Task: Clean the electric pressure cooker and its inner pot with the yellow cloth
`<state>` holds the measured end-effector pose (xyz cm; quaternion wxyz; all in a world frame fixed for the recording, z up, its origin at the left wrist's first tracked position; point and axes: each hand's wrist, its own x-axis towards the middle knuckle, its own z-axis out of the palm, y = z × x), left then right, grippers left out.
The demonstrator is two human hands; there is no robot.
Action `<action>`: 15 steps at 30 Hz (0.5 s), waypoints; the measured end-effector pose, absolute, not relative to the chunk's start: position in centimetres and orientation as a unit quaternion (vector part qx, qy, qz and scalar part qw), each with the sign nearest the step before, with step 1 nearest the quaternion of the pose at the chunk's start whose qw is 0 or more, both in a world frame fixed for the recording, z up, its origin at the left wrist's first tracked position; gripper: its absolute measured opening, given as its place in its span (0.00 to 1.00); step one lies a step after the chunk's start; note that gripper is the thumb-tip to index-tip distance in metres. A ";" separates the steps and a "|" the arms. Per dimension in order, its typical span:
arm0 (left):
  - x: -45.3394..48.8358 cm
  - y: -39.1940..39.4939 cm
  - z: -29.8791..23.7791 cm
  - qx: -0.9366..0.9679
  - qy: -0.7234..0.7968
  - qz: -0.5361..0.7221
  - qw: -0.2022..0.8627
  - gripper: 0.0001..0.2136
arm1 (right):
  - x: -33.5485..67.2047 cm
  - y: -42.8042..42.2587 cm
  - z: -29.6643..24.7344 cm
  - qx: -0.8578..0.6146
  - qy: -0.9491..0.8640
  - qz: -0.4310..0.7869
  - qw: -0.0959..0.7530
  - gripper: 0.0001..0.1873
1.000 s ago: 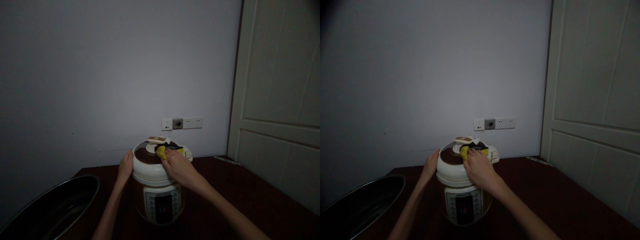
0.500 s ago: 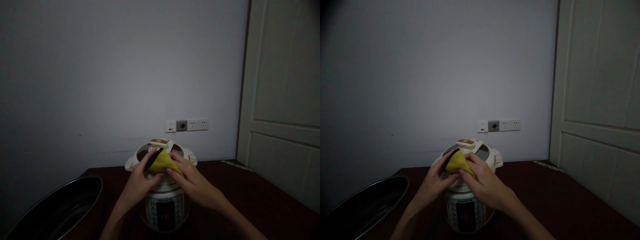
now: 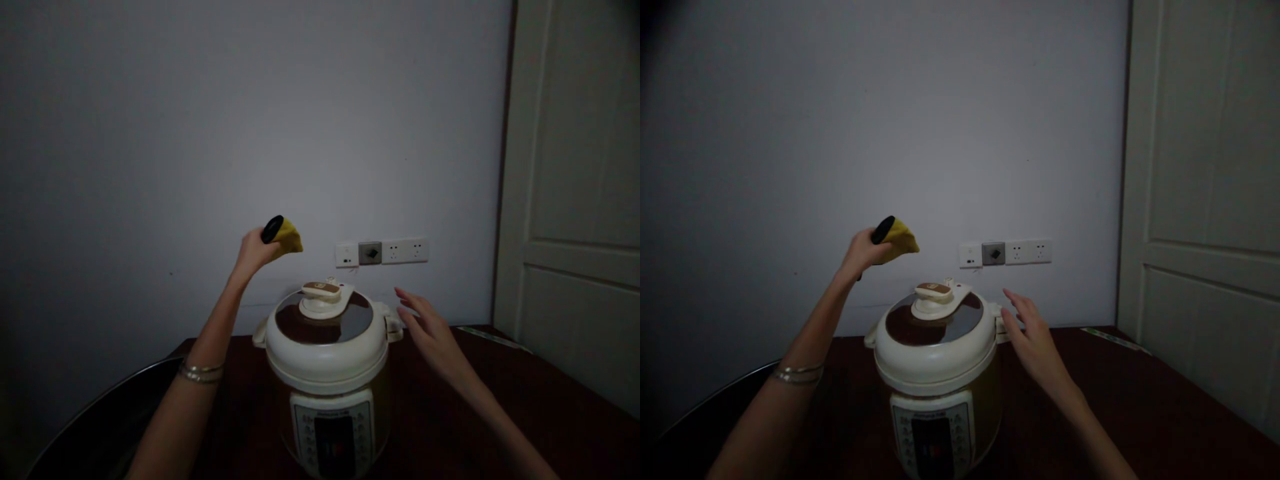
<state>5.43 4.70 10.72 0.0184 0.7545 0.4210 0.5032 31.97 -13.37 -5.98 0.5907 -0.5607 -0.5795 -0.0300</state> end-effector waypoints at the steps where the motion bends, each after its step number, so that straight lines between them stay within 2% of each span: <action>1: 6.6 6.4 10.4 0.768 0.428 0.475 0.033 0.18 | 32.6 -12.4 -6.9 -0.580 -0.570 -0.040 0.581 0.26; 6: 12.6 11.1 5.9 0.849 0.361 0.363 0.132 0.17 | 33.4 -8.9 -10.3 -0.632 -0.554 -0.024 0.542 0.33; 11: 15.0 11.7 2.4 0.814 0.260 0.204 0.477 0.14 | 32.5 -8.5 -10.6 -0.651 -0.552 0.032 0.521 0.38; 15: 14.9 11.7 1.9 0.769 0.254 0.182 0.557 0.13 | 32.5 -8.6 -10.5 -0.648 -0.549 0.028 0.527 0.36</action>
